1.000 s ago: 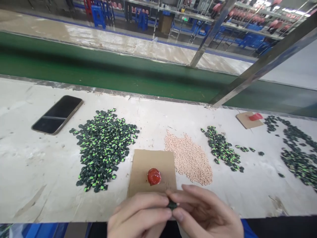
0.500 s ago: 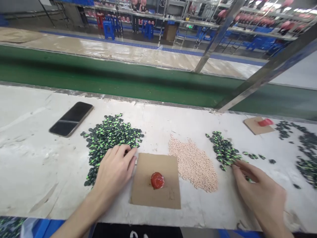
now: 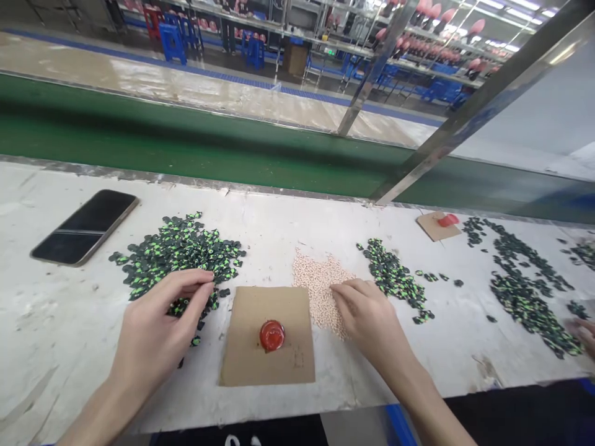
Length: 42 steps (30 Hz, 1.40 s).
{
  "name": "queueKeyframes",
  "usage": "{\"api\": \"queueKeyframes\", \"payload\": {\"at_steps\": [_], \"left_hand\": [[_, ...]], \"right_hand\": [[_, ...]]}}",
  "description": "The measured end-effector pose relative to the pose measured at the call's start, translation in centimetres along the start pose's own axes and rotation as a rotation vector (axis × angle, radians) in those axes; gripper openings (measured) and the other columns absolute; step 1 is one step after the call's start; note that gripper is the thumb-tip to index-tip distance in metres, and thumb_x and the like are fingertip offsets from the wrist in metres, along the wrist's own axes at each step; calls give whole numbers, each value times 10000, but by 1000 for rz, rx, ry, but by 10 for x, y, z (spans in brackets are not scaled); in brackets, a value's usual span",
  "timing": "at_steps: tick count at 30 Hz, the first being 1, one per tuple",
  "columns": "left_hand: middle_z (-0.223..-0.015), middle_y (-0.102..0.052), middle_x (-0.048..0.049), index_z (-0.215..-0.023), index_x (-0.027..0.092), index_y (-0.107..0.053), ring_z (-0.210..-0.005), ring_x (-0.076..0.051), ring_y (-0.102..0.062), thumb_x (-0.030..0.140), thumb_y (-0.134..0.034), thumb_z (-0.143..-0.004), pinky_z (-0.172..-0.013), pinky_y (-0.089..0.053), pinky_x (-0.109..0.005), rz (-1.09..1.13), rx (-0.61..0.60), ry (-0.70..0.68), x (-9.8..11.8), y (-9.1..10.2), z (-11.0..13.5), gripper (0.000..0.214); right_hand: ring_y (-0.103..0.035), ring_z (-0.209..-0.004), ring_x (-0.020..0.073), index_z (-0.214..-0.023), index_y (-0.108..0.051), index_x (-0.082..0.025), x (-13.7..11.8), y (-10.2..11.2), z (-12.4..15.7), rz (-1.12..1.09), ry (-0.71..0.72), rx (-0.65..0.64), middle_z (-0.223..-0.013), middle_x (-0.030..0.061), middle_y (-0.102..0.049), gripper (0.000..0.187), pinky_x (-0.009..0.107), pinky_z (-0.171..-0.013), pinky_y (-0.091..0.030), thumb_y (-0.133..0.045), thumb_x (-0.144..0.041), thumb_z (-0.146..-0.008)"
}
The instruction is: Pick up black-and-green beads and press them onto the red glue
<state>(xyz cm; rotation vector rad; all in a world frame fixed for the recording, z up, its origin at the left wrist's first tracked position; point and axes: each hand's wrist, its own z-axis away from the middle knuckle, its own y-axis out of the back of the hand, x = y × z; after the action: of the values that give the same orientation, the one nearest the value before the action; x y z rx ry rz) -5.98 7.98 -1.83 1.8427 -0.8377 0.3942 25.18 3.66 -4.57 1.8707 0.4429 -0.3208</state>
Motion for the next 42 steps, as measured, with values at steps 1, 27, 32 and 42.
{"api": "queueKeyframes", "payload": {"at_steps": [1, 27, 32, 42], "left_hand": [[-936, -827, 5, -909, 260, -749, -719, -166, -776, 283, -667, -919, -553, -609, -187, 116, 5, 121, 4, 3, 1, 85], [-808, -731, -42, -1006, 194, -646, -646, -152, -708, 94, -509, -1017, -646, -618, -229, 489, -64, -263, 84, -45, 52, 170], [-838, -710, -26, -990, 212, -590, -701, -141, -711, 39, -518, -975, -723, -616, -209, 548, -137, -198, 82, -42, 54, 188], [-833, -691, -15, -954, 197, -619, -702, -135, -674, 14, -501, -975, -679, -581, -209, 625, -240, -130, 74, -35, 50, 219]], "right_hand": [[-652, -738, 264, -812, -774, -228, 0, -1, -1, -25, -13, 4, -805, 106, -746, 304, 409, -679, -533, -496, -174, -924], [-668, -609, 131, -744, -822, -292, -91, 25, 38, -1330, -734, -114, -681, -3, -740, 137, 207, -595, -587, -937, -363, -724], [-775, -711, 179, -834, -861, -336, -84, 22, 45, -1192, -529, -130, -798, 33, -828, 85, 225, -651, -651, -878, -258, -804], [-697, -663, 192, -738, -830, -290, -101, 20, 38, -989, -560, -51, -702, 31, -744, 142, 260, -610, -617, -881, -415, -783]]}}
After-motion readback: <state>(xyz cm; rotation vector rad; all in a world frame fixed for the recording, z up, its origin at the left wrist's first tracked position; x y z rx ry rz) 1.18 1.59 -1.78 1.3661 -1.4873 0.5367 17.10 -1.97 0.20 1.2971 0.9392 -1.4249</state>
